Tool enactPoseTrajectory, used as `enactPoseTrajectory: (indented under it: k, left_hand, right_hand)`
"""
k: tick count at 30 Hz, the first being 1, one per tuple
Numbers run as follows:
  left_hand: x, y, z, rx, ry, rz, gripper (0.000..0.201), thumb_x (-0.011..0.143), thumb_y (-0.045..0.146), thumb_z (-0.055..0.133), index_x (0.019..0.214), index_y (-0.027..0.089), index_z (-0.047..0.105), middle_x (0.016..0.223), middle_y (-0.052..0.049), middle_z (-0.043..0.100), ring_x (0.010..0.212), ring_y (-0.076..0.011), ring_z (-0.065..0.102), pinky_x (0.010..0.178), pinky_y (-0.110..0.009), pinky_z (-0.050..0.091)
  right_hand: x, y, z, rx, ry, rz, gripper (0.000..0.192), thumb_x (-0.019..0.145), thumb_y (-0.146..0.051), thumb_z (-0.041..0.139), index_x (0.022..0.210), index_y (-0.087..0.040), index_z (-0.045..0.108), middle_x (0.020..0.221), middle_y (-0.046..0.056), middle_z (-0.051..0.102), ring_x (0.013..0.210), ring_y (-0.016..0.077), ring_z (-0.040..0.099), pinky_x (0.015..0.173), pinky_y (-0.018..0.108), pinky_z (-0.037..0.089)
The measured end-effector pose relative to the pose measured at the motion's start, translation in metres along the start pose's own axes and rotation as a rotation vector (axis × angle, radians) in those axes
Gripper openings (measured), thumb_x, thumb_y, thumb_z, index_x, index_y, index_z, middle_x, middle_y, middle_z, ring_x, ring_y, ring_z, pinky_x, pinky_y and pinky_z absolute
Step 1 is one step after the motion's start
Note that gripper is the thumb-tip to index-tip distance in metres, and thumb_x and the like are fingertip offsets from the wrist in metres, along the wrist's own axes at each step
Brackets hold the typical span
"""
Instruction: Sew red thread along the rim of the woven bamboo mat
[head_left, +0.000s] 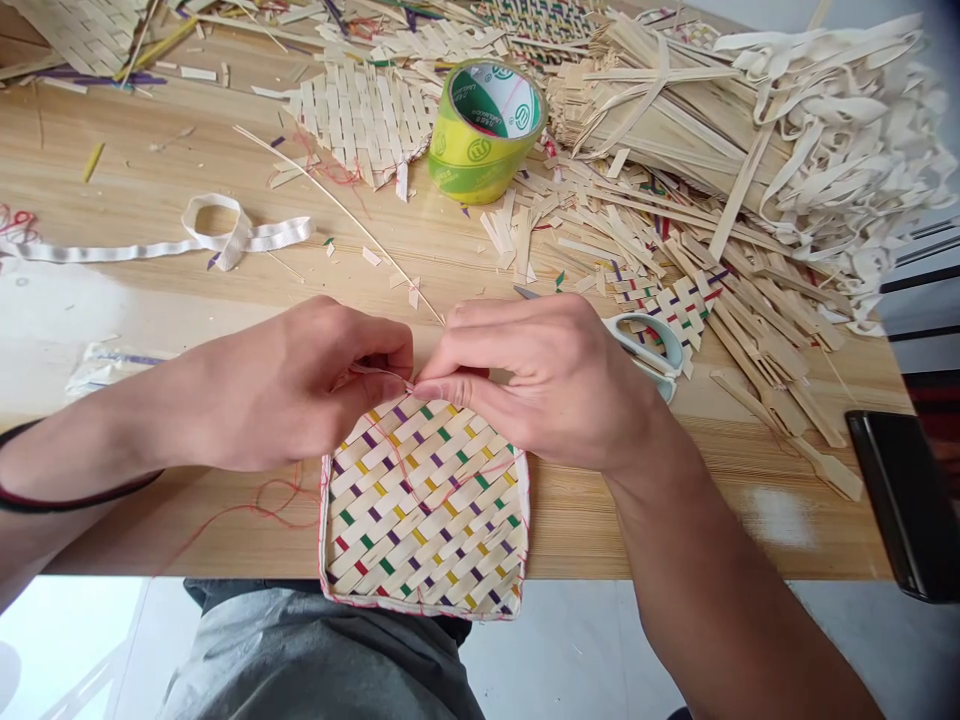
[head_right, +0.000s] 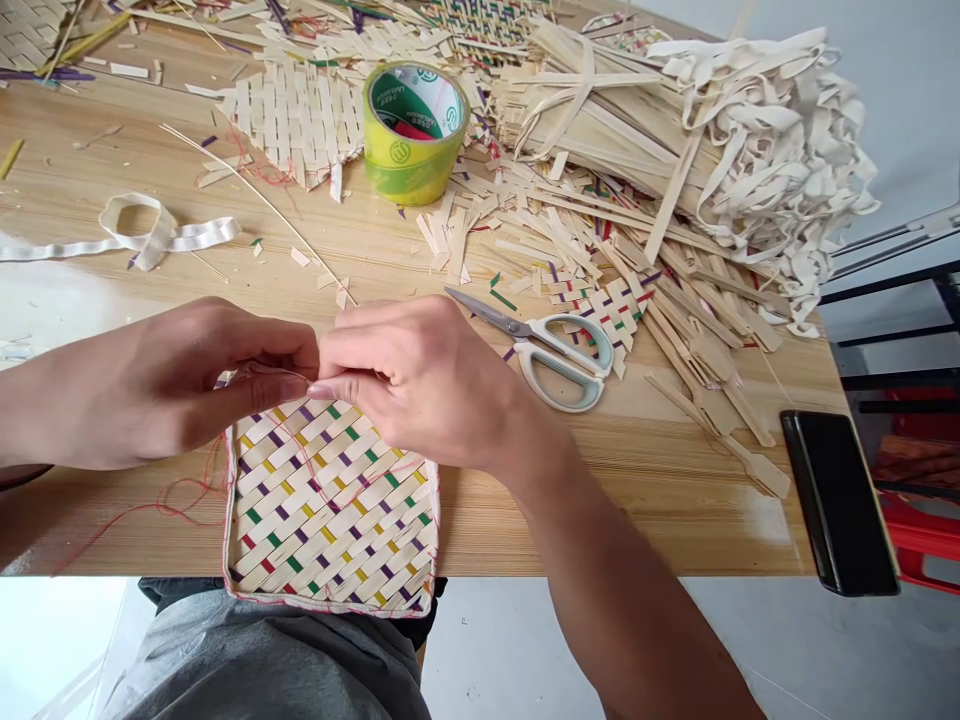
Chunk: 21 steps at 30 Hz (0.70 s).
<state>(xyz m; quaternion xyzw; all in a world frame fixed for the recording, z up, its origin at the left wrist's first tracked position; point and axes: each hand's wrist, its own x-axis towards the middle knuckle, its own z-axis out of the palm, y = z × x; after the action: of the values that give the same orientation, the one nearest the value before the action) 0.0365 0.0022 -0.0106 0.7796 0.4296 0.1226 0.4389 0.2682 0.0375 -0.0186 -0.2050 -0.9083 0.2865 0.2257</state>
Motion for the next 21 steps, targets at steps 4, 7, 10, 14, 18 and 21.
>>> enactPoseTrajectory:
  k: [4, 7, 10, 14, 18, 21]
  left_hand:
    - [0.001, 0.003, -0.002, 0.006, -0.035, -0.027, 0.021, 0.094, 0.022, 0.053, 0.075, 0.02, 0.061, 0.06, 0.003, 0.055, 0.051, -0.0107, 0.045, 0.045, -0.023, 0.032]
    - [0.001, 0.004, -0.003, 0.0, -0.052, -0.027, 0.021, 0.094, 0.021, 0.053, 0.075, 0.019, 0.06, 0.061, 0.003, 0.055, 0.053, -0.0106, 0.045, 0.046, -0.022, 0.034]
    - [0.002, 0.005, -0.004, -0.018, -0.053, -0.005, 0.02, 0.094, 0.019, 0.054, 0.076, 0.019, 0.061, 0.062, 0.003, 0.055, 0.053, -0.0103, 0.045, 0.046, -0.022, 0.033]
    - [0.002, 0.004, -0.003, -0.04, -0.049, -0.001, 0.019, 0.096, 0.02, 0.055, 0.079, 0.019, 0.065, 0.062, 0.004, 0.056, 0.054, -0.0101, 0.046, 0.046, -0.022, 0.033]
    - [0.002, 0.004, -0.004, -0.043, -0.041, 0.012, 0.019, 0.097, 0.022, 0.056, 0.082, 0.02, 0.068, 0.063, 0.004, 0.058, 0.055, -0.0099, 0.049, 0.047, -0.021, 0.036]
    - [0.002, 0.005, -0.005, -0.032, -0.042, 0.003, 0.021, 0.097, 0.022, 0.056, 0.079, 0.02, 0.066, 0.063, 0.004, 0.057, 0.054, -0.0098, 0.049, 0.046, -0.021, 0.036]
  right_hand:
    - [-0.001, 0.0, 0.001, -0.013, -0.005, 0.008, 0.032, 0.103, -0.019, 0.066, 0.072, -0.019, 0.068, 0.068, -0.001, 0.06, 0.061, 0.0126, 0.051, 0.061, 0.03, 0.038]
    - [-0.001, 0.001, 0.002, 0.006, 0.012, -0.007, 0.033, 0.105, -0.026, 0.066, 0.073, -0.018, 0.072, 0.068, 0.0, 0.063, 0.061, 0.0123, 0.052, 0.061, 0.03, 0.038]
    - [-0.002, 0.001, 0.002, 0.04, 0.003, 0.015, 0.036, 0.107, -0.031, 0.065, 0.075, -0.018, 0.073, 0.068, 0.0, 0.065, 0.06, 0.0113, 0.052, 0.06, 0.029, 0.038]
    - [-0.002, -0.002, -0.005, 0.079, -0.025, 0.094, 0.022, 0.102, -0.028, 0.072, 0.081, -0.02, 0.074, 0.075, 0.0, 0.071, 0.064, 0.0134, 0.058, 0.063, 0.03, 0.043]
    - [-0.002, -0.005, -0.012, 0.038, 0.002, 0.131, 0.01, 0.098, -0.022, 0.075, 0.088, -0.023, 0.076, 0.08, 0.002, 0.076, 0.07, 0.0174, 0.066, 0.067, 0.033, 0.047]
    - [-0.002, -0.006, -0.012, 0.054, 0.034, 0.154, 0.012, 0.098, -0.019, 0.074, 0.087, -0.023, 0.076, 0.082, 0.001, 0.078, 0.072, 0.0169, 0.068, 0.068, 0.032, 0.049]
